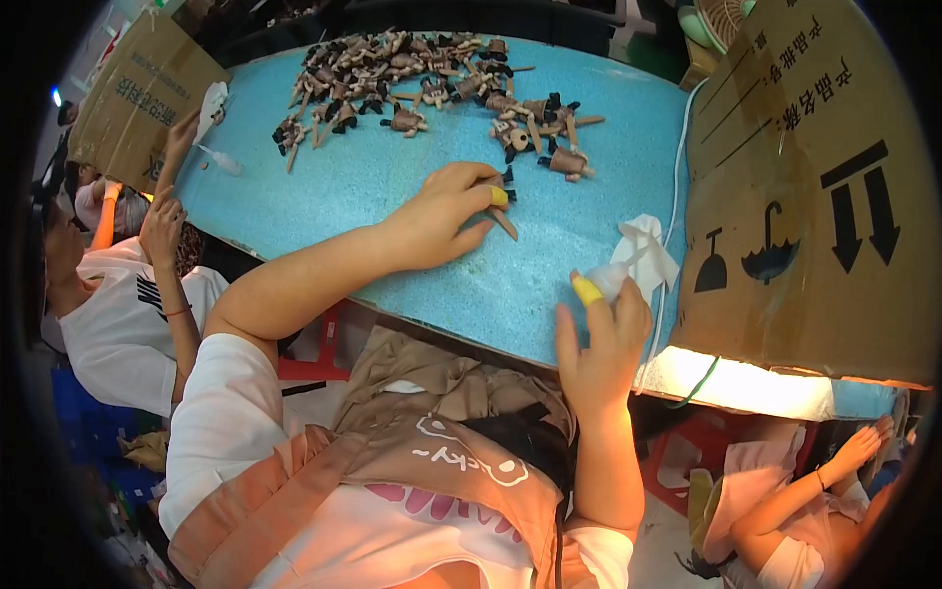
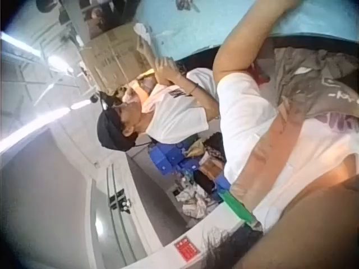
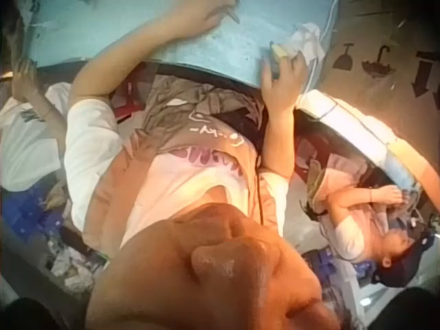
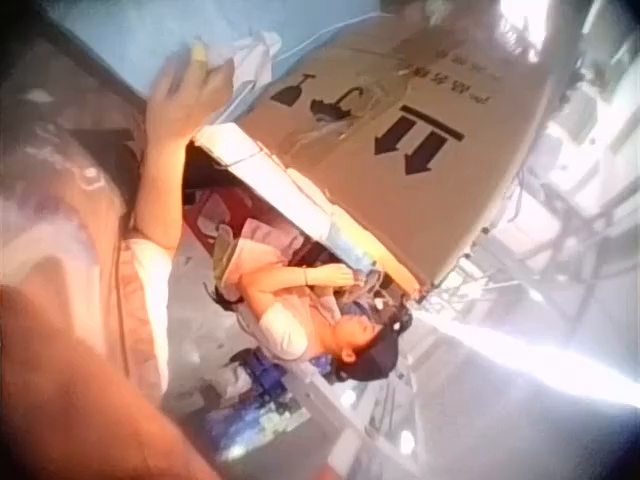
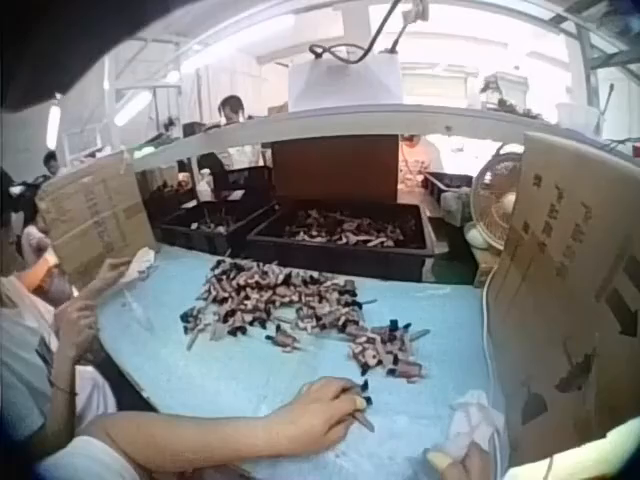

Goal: The person assembles toy figurines by applying glue from a squeeze bottle to the parts, attaching heads and accessories to the figurine bodies by hand, and placing the assembled figurines on the table.

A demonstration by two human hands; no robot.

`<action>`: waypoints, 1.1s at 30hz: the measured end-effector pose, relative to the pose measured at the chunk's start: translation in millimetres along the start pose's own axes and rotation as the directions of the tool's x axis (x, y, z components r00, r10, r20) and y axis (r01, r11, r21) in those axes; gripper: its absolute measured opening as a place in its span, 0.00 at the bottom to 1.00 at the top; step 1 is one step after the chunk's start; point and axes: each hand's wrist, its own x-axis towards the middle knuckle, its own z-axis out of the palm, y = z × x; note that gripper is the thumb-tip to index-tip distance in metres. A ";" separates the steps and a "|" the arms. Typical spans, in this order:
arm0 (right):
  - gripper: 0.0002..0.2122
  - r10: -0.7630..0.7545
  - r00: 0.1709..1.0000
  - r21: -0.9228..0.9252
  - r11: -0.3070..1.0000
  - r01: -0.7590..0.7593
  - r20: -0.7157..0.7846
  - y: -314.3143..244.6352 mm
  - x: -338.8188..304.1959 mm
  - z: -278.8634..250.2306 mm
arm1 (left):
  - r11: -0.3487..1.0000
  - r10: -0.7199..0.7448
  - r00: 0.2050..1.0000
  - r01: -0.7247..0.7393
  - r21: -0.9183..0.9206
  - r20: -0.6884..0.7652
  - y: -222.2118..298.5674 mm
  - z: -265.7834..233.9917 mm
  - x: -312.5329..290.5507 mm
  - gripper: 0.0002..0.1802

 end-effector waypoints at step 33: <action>0.11 0.194 0.810 0.727 0.587 0.356 -0.553 -39.5 -87.7 -35.1 | 0.477 -0.149 0.988 0.099 -0.873 0.030 128.3 16.1 -28.3 0.18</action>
